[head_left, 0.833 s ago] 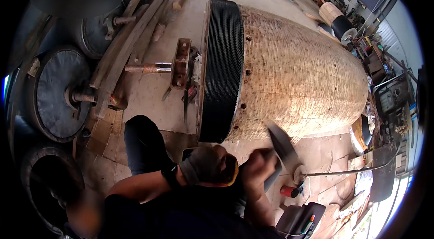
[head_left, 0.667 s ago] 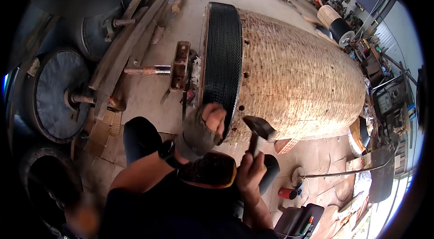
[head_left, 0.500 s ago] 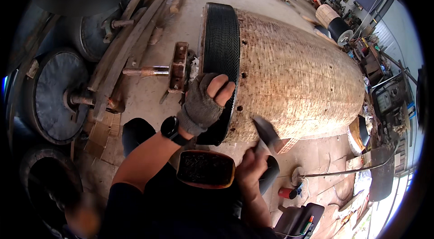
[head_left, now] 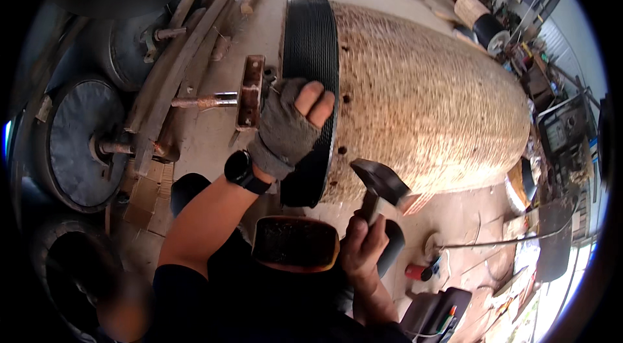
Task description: The person kneels beside a large woven basket and repeatedly hammers small metal fasteners along its black rim to secure it. The person uses a hammer and metal fasteners to attach the rim to the basket body.
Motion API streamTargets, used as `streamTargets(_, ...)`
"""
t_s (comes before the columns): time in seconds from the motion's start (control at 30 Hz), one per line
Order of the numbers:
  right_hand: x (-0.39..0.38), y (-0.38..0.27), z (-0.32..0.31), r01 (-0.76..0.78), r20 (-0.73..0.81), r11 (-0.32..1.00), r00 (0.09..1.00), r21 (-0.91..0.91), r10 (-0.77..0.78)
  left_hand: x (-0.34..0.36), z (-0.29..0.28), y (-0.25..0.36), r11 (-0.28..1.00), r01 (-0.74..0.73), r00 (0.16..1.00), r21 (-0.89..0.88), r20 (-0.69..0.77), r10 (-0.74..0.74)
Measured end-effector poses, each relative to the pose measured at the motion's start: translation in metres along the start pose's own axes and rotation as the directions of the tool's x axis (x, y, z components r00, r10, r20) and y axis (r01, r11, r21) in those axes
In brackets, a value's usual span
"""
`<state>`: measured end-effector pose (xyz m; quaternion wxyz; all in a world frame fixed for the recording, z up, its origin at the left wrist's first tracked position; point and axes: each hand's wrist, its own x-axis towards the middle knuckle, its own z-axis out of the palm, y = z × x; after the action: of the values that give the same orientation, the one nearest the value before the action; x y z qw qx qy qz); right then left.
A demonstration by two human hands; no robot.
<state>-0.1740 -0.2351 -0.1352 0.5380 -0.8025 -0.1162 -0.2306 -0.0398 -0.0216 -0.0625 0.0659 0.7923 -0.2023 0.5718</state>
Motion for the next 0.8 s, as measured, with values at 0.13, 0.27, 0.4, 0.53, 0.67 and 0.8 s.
streamTargets(0.13,0.000,0.034,0.003,0.419,0.017,0.863,0.902,-0.283,-0.432,0.004,0.001,-0.004,1.000,0.021,0.999,0.004,0.028,-0.021)
streamTargets(0.27,-0.027,0.063,0.019,-0.055,0.028,0.949,0.997,-0.309,0.067,0.003,0.009,-0.008,1.000,0.001,1.000,0.029,0.016,-0.001)
streamTargets(0.4,-0.044,0.055,0.004,-0.033,0.011,0.948,0.999,-0.318,0.039,0.013,0.007,-0.011,0.997,-0.014,0.999,0.082,0.035,0.012)
streamTargets(0.53,-0.056,0.054,-0.007,0.022,-0.001,0.958,1.000,-0.285,-0.023,0.001,-0.004,0.011,0.997,0.080,0.997,0.018,0.019,-0.080)
streamTargets(0.67,-0.068,0.059,-0.005,-0.089,0.029,0.970,0.995,-0.226,0.098,-0.046,-0.032,0.071,0.877,0.152,0.988,-0.455,0.090,-0.125)
streamTargets(0.8,-0.067,0.060,-0.007,-0.061,0.044,0.974,0.996,-0.217,0.072,-0.094,-0.026,0.085,0.826,0.325,0.943,-0.461,0.228,-0.244)
